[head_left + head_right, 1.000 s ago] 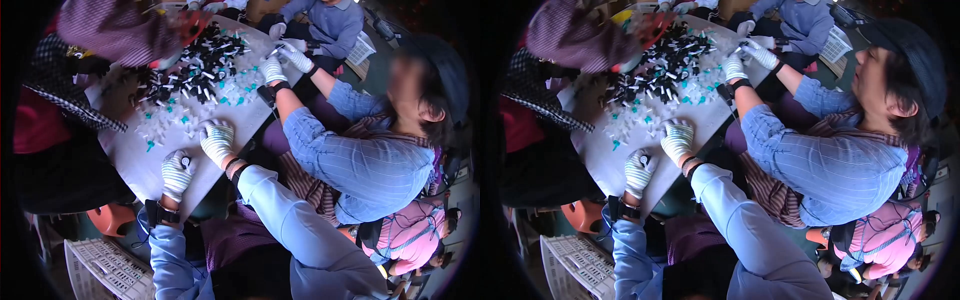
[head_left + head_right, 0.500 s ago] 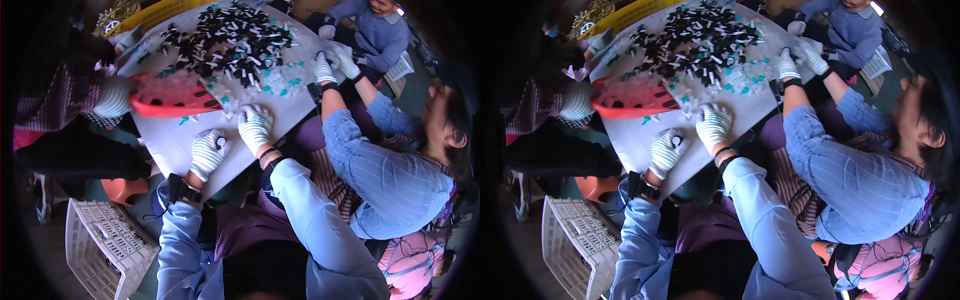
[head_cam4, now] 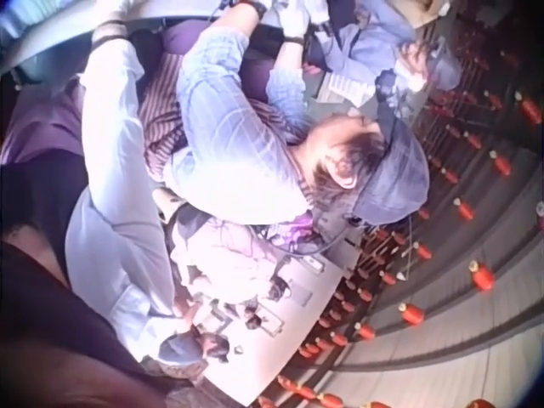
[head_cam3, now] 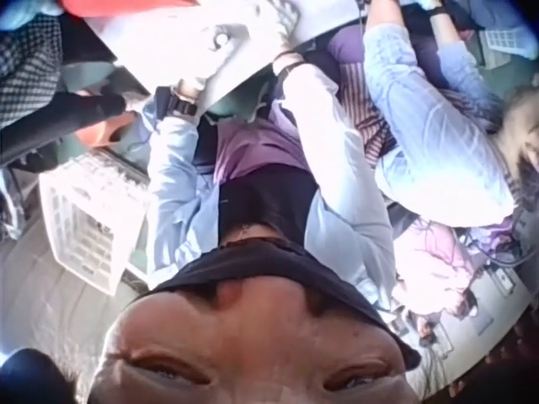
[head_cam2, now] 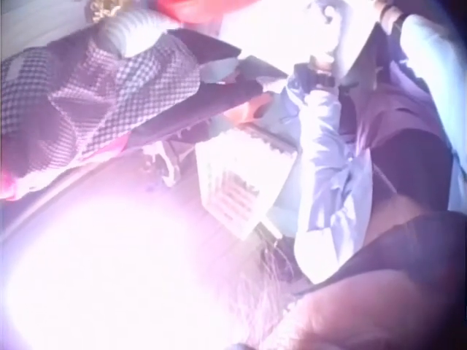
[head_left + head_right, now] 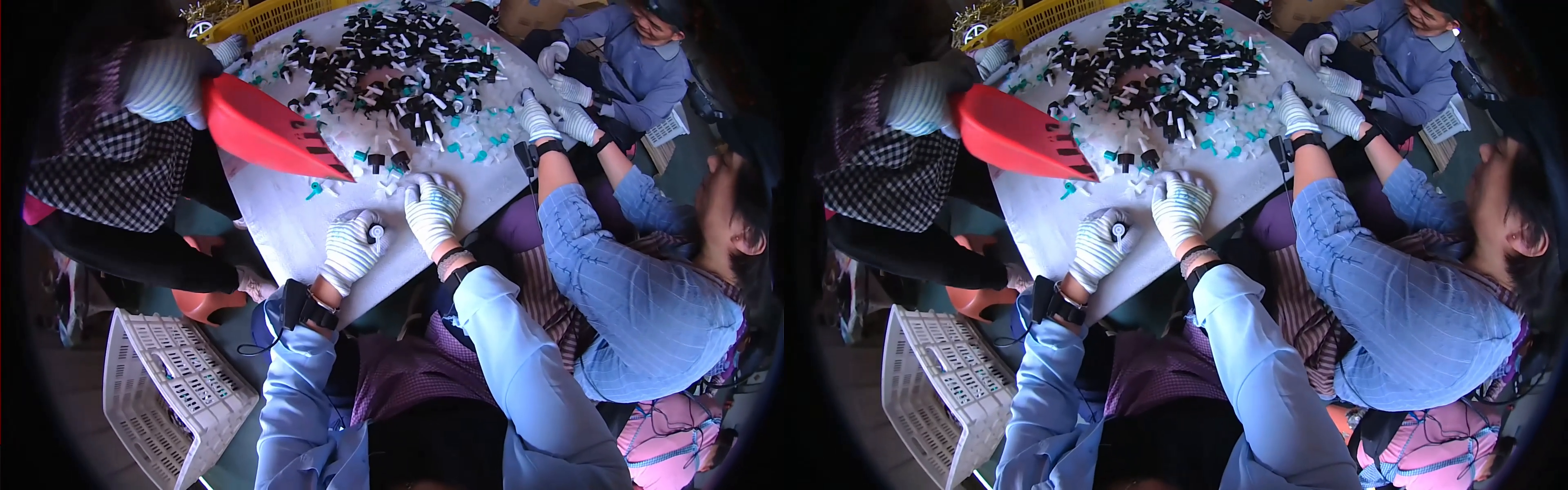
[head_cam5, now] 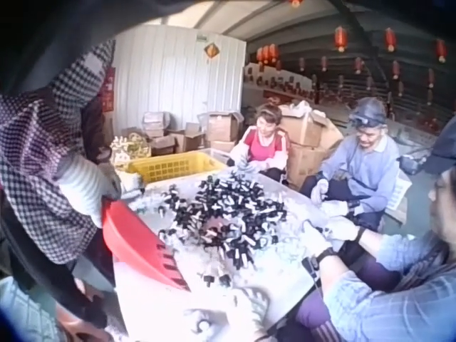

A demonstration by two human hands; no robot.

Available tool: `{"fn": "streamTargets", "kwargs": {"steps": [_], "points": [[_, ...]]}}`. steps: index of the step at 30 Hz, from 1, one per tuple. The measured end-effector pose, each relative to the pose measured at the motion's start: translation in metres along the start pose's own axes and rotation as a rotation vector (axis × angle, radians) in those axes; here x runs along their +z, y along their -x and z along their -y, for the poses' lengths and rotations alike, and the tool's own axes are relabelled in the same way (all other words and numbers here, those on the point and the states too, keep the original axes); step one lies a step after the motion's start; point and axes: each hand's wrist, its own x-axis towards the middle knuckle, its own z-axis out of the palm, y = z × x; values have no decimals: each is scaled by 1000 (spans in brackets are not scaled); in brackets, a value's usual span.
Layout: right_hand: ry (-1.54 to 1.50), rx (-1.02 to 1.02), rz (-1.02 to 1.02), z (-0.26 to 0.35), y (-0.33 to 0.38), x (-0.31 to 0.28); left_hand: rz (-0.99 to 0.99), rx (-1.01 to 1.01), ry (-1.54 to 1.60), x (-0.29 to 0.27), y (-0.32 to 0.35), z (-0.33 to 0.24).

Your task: Sorting and organizing small black and white plastic components on a table in a workshop.

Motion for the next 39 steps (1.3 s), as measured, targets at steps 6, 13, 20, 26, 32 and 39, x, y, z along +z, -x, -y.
{"fn": "streamTargets", "kwargs": {"steps": [6,13,20,26,32,39], "points": [[-1,5,13,3,0,-4,-4,-4,-11,-1,2,0],[-83,68,-33,1,-1,2,0,-3,4,-4,1,-2],[-84,112,51,2,-2,-7,-37,8,-44,-2,2,-4],[-75,-304,-100,20,-5,-3,-99,68,-75,-1,6,5],[20,-521,70,18,-19,35,-126,-109,266,-4,-4,-16],[-104,-662,84,44,-17,16,-308,-263,554,-32,14,-8]]}}
